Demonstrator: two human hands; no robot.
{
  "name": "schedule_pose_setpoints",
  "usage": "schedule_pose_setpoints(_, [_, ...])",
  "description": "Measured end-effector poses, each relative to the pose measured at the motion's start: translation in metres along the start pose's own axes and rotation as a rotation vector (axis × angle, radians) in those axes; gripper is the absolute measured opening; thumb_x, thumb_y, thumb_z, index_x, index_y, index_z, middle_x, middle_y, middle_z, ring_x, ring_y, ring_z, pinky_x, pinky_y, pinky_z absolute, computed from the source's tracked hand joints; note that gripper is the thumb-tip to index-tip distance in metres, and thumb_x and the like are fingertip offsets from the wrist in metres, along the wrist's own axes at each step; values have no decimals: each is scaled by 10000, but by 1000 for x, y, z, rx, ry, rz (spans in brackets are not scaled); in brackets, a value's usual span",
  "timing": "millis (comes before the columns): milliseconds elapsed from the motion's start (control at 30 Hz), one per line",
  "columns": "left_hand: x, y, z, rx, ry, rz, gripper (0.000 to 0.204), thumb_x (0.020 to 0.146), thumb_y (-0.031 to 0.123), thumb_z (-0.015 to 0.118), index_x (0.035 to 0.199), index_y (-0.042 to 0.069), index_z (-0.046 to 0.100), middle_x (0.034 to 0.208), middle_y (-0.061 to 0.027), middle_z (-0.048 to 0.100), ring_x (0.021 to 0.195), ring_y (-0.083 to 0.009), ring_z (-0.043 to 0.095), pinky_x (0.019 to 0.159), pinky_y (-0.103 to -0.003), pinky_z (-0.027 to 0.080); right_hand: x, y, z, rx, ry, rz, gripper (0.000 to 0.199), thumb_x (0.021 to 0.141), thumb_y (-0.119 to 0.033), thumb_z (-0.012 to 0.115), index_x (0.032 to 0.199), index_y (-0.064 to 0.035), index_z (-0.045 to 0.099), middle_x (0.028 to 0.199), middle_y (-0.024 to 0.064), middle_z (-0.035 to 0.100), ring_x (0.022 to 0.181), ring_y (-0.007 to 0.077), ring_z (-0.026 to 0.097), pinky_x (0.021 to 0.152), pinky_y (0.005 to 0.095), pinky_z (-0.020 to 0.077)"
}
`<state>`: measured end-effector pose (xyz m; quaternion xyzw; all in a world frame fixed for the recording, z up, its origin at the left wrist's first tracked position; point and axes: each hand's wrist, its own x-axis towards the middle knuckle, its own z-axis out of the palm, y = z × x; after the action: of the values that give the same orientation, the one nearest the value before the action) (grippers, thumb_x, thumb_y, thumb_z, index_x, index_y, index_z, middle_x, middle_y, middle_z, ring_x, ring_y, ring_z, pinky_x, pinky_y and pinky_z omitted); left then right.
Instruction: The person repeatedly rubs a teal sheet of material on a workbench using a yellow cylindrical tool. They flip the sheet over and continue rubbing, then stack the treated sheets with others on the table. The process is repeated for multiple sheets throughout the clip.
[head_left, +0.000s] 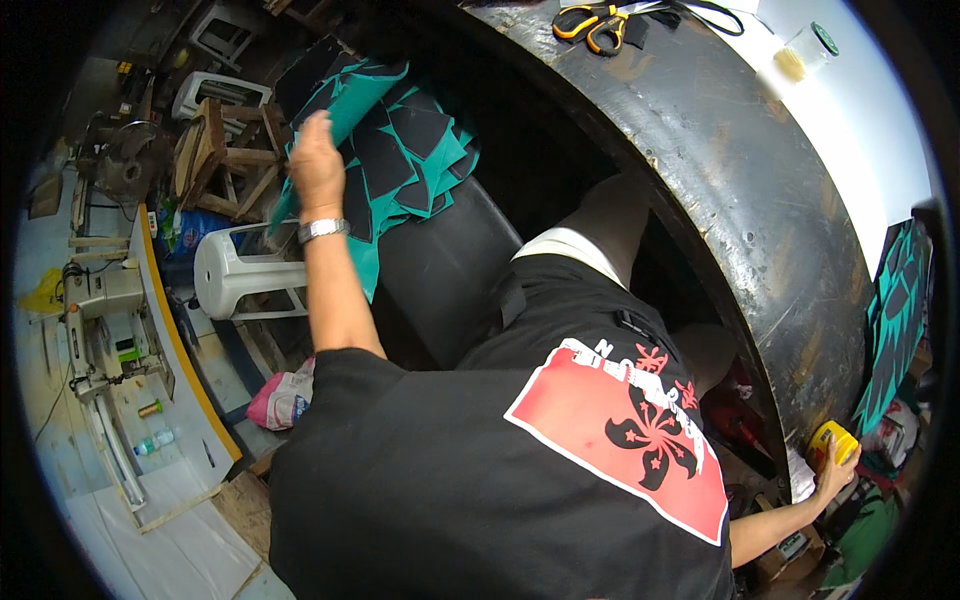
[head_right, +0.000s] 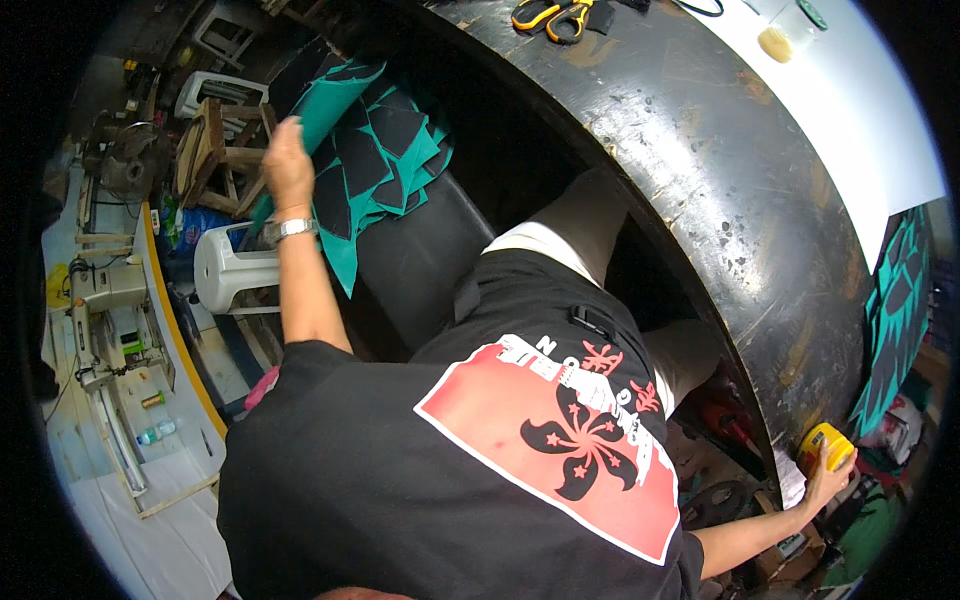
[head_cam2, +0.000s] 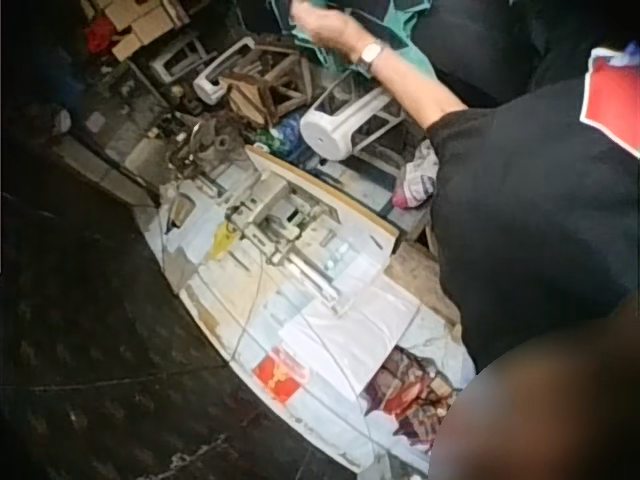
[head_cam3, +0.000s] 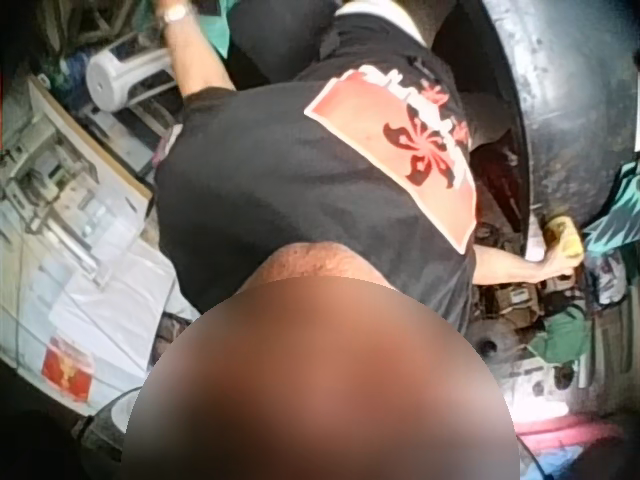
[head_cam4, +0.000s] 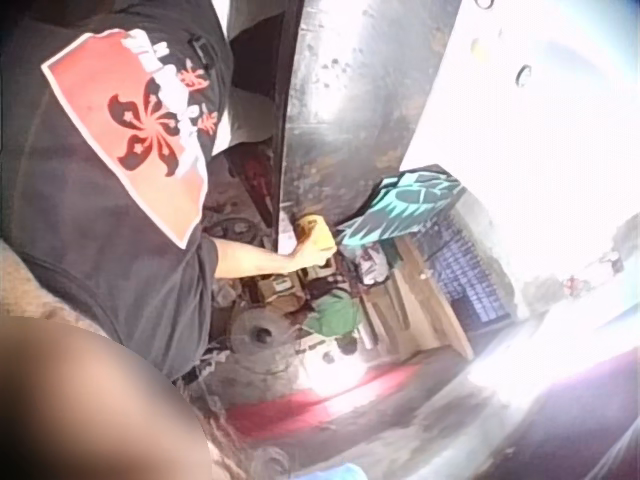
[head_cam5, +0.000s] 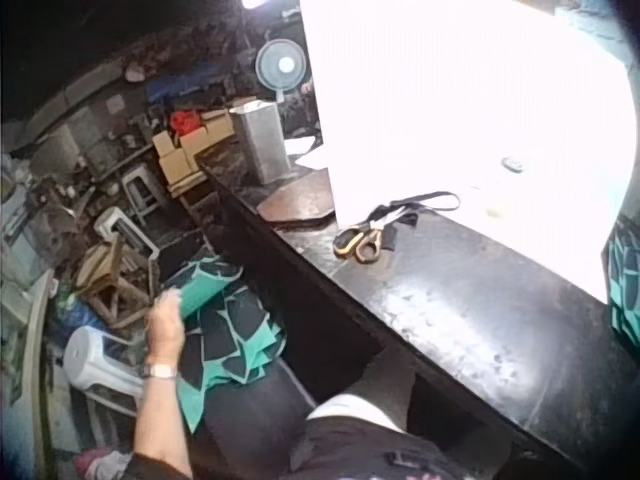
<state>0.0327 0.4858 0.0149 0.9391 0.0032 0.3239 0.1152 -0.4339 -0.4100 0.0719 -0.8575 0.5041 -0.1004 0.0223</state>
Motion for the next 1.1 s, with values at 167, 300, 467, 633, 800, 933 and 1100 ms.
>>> schedule_pose_setpoints(167, [65,39,-118,-152,313,192,250,1053,199,579,1218,58,703,1112,-139,747,983,-245,712,851,-360,556,-3,10,3,173,30,-136,774,862,-424,814,1494,-93,513,1313,251,600,1116,313,616,989,425,497])
schedule_pose_setpoints(300, [113,92,-148,-895,473,-28,257,1032,150,618,1207,-27,681,1122,-132,728,1027,-216,669,929,-335,520,-14,-15,4,204,48,-27,741,864,-421,805,1472,-96,533,1238,228,677,1101,299,654,973,417,505])
schedule_pose_setpoints(467, [151,204,-66,-1653,-104,-108,260,1036,153,603,1229,-15,648,1208,-138,691,1095,-230,652,1002,-389,505,-51,-68,-6,236,206,-71,668,793,-338,863,1374,-105,629,1114,170,733,1004,271,696,910,405,534])
schedule_pose_setpoints(633, [101,384,77,-1843,-643,-108,208,1027,155,626,1146,-10,669,1038,-57,688,976,-157,641,891,-305,518,-87,-116,-21,401,418,122,778,734,-397,907,1414,-150,619,1337,204,614,1223,305,613,1047,413,487])
schedule_pose_setpoints(800, [21,488,165,-1227,-899,160,342,1001,231,647,1183,-58,672,1097,-148,739,1000,-220,689,889,-337,527,-120,-182,-49,552,404,-199,817,698,-381,919,1424,-174,606,1306,166,565,1196,299,596,1024,414,508])
schedule_pose_setpoints(933, [14,499,180,-769,-809,462,326,988,267,630,1228,56,697,1127,-189,728,1027,-356,703,925,-412,527,-138,-241,-36,501,232,-360,839,663,-428,912,1418,-224,608,1298,184,543,1165,339,598,1001,430,518])
schedule_pose_setpoints(1100, [-14,509,110,-492,-338,727,641,967,364,652,1536,173,428,1593,-184,370,1435,-412,392,1099,-594,385,-149,-276,-13,263,159,-340,864,651,-480,898,1429,-254,597,1321,243,529,1191,435,558,1030,500,481])
